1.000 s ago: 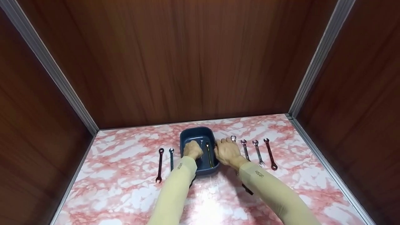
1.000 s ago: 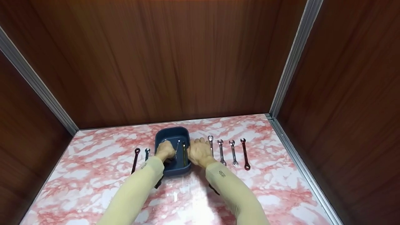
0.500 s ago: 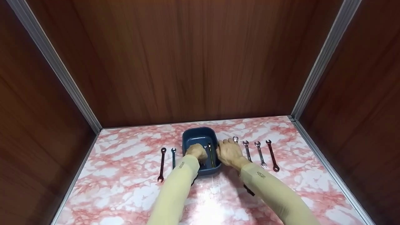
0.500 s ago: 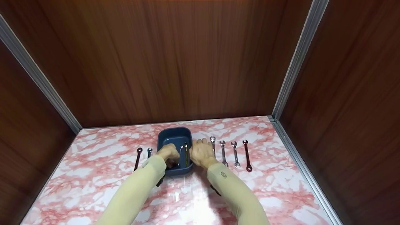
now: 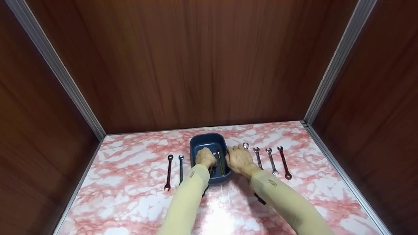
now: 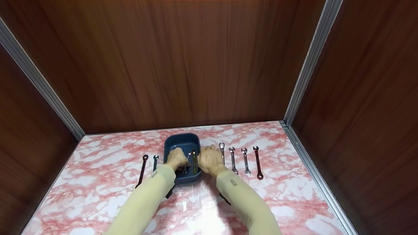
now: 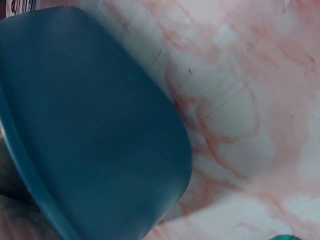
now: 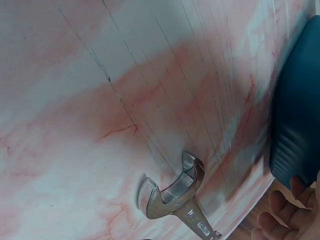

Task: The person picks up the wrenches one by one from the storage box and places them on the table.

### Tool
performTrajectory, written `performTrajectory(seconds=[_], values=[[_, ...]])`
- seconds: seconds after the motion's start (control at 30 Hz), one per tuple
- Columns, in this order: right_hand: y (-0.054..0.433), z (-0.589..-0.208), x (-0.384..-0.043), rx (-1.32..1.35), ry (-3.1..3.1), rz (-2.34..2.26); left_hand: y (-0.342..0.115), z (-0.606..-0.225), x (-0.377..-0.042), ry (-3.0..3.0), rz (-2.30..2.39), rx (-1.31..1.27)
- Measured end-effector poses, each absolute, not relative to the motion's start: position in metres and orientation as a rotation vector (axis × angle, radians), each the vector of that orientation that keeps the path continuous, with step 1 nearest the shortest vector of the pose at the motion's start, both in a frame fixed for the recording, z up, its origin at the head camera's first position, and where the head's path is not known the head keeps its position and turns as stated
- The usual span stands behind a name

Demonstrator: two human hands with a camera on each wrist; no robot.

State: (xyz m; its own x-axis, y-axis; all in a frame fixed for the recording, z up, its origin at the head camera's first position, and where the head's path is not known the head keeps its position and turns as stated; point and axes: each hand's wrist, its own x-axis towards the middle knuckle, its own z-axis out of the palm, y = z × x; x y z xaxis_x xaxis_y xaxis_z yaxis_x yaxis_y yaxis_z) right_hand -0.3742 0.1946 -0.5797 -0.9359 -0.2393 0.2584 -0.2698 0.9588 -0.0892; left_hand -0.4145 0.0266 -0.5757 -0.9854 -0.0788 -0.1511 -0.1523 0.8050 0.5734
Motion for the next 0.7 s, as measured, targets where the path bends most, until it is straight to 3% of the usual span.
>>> performTrajectory(seconds=[0.37, 0.7], values=[[0.195, -0.576, -0.372, 0.386, -2.891, 0.149, 0.032, -0.582, -0.415, 2.847, 0.97, -0.145], [0.195, -0.574, -0.373, 0.375, -2.903, 0.154, 0.044, -0.651, -0.459, 3.021, 0.747, 0.027]])
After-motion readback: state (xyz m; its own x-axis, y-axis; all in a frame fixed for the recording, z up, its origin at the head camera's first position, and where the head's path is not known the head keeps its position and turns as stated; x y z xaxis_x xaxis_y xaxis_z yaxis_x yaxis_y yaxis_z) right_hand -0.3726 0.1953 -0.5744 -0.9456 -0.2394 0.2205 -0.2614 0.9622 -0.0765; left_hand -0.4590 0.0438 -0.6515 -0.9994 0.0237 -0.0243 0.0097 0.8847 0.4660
